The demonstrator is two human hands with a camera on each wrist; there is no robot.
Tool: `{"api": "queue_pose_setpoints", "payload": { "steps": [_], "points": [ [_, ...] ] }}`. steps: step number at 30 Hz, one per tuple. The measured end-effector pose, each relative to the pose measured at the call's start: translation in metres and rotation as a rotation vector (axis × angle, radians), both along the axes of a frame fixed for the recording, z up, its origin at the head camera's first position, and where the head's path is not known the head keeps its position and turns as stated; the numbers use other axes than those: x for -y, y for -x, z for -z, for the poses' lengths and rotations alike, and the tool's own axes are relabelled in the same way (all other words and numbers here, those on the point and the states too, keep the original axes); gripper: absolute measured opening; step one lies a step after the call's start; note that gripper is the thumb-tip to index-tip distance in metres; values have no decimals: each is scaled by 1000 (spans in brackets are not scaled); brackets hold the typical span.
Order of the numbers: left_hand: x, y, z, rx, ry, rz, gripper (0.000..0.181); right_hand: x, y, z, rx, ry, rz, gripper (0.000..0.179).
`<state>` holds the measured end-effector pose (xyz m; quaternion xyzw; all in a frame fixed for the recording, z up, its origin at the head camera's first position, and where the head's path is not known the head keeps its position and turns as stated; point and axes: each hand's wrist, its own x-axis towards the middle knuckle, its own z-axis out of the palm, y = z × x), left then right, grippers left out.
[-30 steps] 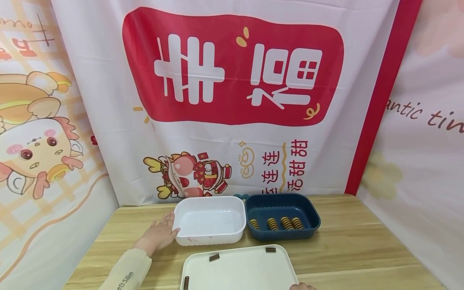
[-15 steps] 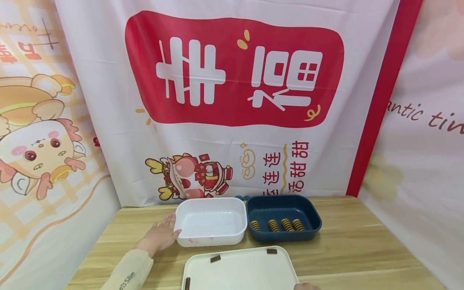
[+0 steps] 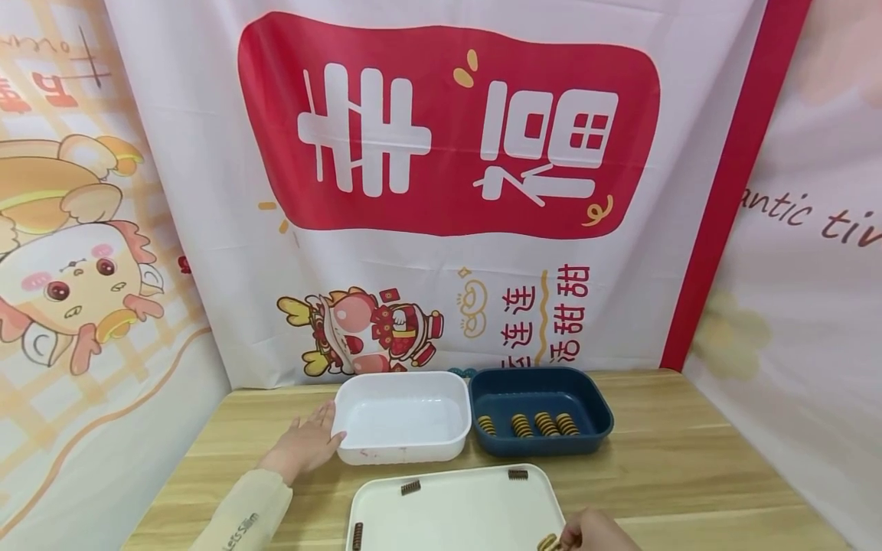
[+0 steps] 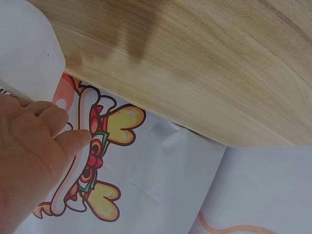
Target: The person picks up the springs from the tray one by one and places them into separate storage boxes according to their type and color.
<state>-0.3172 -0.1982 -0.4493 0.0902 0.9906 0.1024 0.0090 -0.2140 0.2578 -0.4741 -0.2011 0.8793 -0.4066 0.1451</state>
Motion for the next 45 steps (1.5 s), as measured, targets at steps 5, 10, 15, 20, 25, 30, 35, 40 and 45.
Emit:
{"api": "queue_pose_setpoints", "payload": {
  "steps": [5, 10, 15, 20, 25, 30, 35, 40, 45],
  "points": [
    [0, 1, -1, 2, 1, 7, 64, -3, 1, -7, 224, 216, -49, 10],
    [-1, 0, -4, -3, 1, 9, 64, -4, 2, -14, 393, 324, -35, 13],
    [-1, -1, -4, 4, -21, 7, 64, -3, 4, -19, 415, 378, -46, 16],
    [-1, -1, -6, 0, -21, 8, 64, -4, 5, -20, 409, 417, -87, 17],
    [-2, -1, -7, 8, -14, 5, 64, -5, 6, -21, 451, 447, -94, 21],
    [-3, -1, -7, 7, 2, 6, 64, -6, 8, -26, 481, 412, -50, 18],
    [-2, 0, -6, 12, 2, 3, 64, -7, 13, -31, 419, 351, -45, 21],
    [-1, -1, -6, 11, -1, 0, 64, -8, 17, -35, 365, 373, -67, 26],
    [-1, -1, -5, 10, -4, -2, 64, -9, 17, -40, 380, 448, -128, 26]
  ]
}}
